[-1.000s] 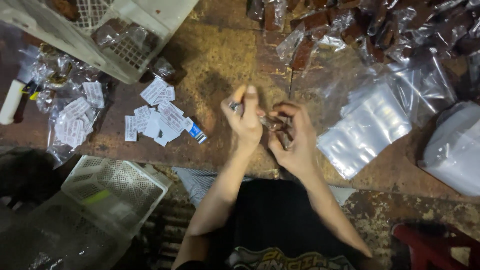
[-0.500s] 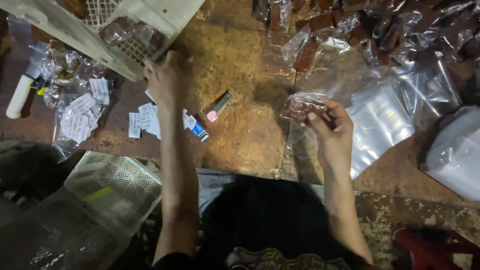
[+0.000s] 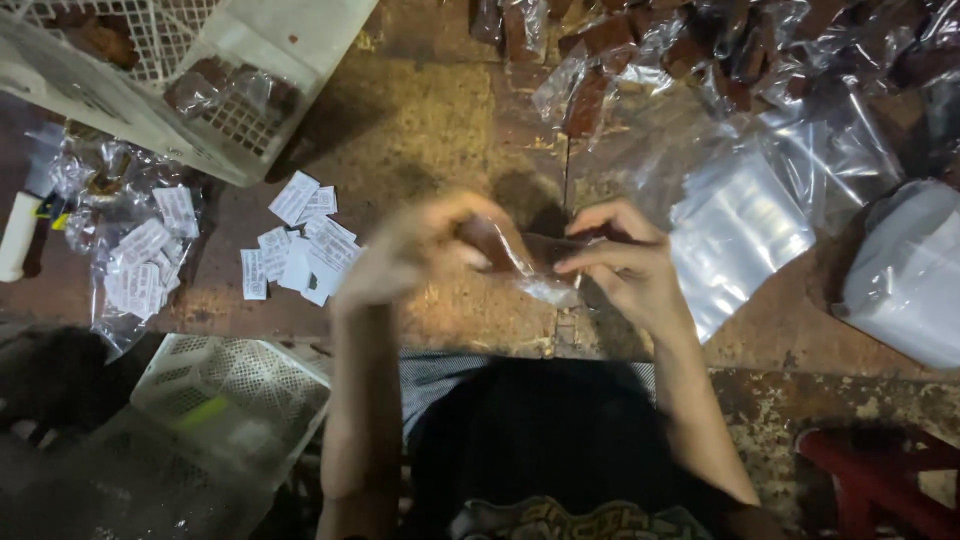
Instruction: Packaging small wrapped food items into larger plastic bags on a production workbench
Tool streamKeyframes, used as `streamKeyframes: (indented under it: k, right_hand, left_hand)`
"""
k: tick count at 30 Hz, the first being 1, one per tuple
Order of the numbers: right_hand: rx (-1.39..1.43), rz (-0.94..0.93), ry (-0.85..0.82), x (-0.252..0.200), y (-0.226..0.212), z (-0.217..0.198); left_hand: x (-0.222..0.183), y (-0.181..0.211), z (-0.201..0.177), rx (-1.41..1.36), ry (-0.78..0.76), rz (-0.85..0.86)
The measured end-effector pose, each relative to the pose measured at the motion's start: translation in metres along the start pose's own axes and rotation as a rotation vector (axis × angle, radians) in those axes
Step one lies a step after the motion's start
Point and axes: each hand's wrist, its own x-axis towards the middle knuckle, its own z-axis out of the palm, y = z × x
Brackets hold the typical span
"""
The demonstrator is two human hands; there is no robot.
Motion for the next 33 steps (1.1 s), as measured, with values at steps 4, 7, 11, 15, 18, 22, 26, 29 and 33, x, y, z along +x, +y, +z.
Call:
streamKeyframes:
  k: [4, 7, 11, 15, 18, 22, 26, 29, 33]
  right_hand:
    - [0.042, -0.001, 0.039, 0.004, 0.014, 0.005]
    - [-0.077, 0.090, 0.191, -0.001, 0.005, 0.001]
    - [-0.437, 0.303, 0.226, -0.043, 0.009, -0.009]
    - [-0.754, 0.518, 0.085, -0.090, 0.032, 0.012]
    - [-0.674, 0.512, 0.197, -0.087, 0.039, 0.018]
    - [-0.580, 0.363, 0.330, -0.061, 0.028, 0.023]
    - [-0.523, 0.302, 0.389, -0.045, 0.028, 0.027]
    - [-0.456, 0.224, 0.369, -0.028, 0.030, 0.030]
    - [-0.332, 0.210, 0.328, -0.023, 0.030, 0.038]
  left_hand:
    - [0.014, -0.011, 0.036, 0.380, -0.444, 0.299]
    - [0.016, -0.033, 0.040, 0.327, -0.318, 0.217]
    - [0.013, -0.054, 0.060, 0.637, 0.240, 0.346]
    - [0.022, -0.092, 0.087, 1.382, 0.257, -0.004]
    - [0.019, -0.094, 0.097, 1.475, 0.357, 0.046]
    - [0.012, -0.105, 0.090, 1.488, 0.480, 0.030]
    - [-0.005, -0.097, 0.083, 0.991, 0.487, 0.239]
    - [-0.029, -0.061, 0.080, 0.625, 0.277, -0.110]
    - [-0.014, -0.063, 0.078, 0.639, 0.221, 0.169]
